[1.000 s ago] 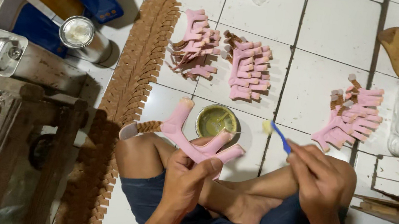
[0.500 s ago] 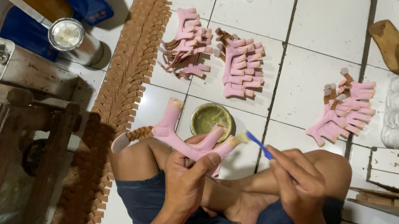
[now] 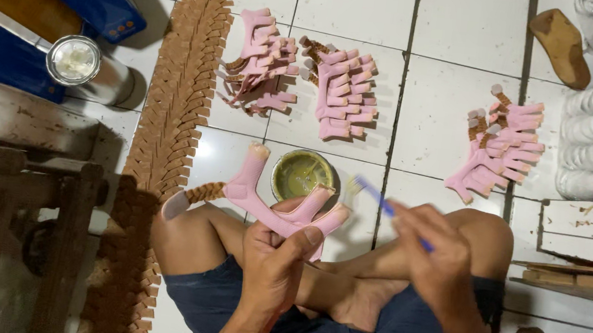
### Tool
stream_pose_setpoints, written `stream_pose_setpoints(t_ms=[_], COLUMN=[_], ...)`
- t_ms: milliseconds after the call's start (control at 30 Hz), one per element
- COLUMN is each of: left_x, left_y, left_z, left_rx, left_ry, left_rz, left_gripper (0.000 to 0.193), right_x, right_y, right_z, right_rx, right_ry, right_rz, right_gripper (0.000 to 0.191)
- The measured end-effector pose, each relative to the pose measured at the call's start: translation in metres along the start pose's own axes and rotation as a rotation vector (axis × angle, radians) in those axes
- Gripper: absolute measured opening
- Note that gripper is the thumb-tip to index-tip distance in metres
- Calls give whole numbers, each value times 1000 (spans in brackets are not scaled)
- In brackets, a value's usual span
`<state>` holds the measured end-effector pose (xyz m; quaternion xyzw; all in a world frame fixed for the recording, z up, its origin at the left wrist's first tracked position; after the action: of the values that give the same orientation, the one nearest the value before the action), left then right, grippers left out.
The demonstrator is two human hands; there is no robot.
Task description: The person sits on the floor and uses a toothbrush to apply glue from a bowl onto pink shoe upper components, brushing the edges of each piece. They place each finished piece onto the floor with a growing pile of completed components and pick up the next unfinished piece.
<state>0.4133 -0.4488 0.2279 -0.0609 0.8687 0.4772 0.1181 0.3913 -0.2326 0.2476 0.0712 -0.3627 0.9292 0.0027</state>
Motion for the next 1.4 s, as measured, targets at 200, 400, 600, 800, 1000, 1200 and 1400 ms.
stream_pose_setpoints(t_ms=[200,400,600,800,1000,1200,1400], left_x=[10,38,66,107,157,225,289], left_y=[-3,0,6,36,69,85,82], left_z=[4,41,87,133,180,242,325], left_rx=[27,142,403,670,739,804,881], left_ry=[5,-54,-171,-262,-385,-443,-482], left_rz=[2,-12,107,151,261,355,508], left_gripper=[55,49,44,50,52,54,60], right_x=[0,-16,-40,-47,-30,-24,-27], right_y=[-29,-64,-53,-34,-46,-47,-38], right_z=[-53,-127,-239,-285,-299,-323,-353], right_rx=[415,525,442,294,144,165,299], right_ry=[434,439,439,482,391,465,568], right_rz=[-396,-673,-751,-772,-753,-763,-795], right_gripper=[33,33,33,29,28,25,27])
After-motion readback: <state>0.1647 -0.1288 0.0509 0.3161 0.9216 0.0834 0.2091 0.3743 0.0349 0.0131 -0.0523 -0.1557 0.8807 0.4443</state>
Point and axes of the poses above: each hand's wrist, its own x-axis towards the middle knuckle, its own y-axis out of the palm, z = x × y, the point moved 1 cm from there along x, towards the middle knuckle, and after that the axes turned 10 degrees about -x, right-handed, at the moved point
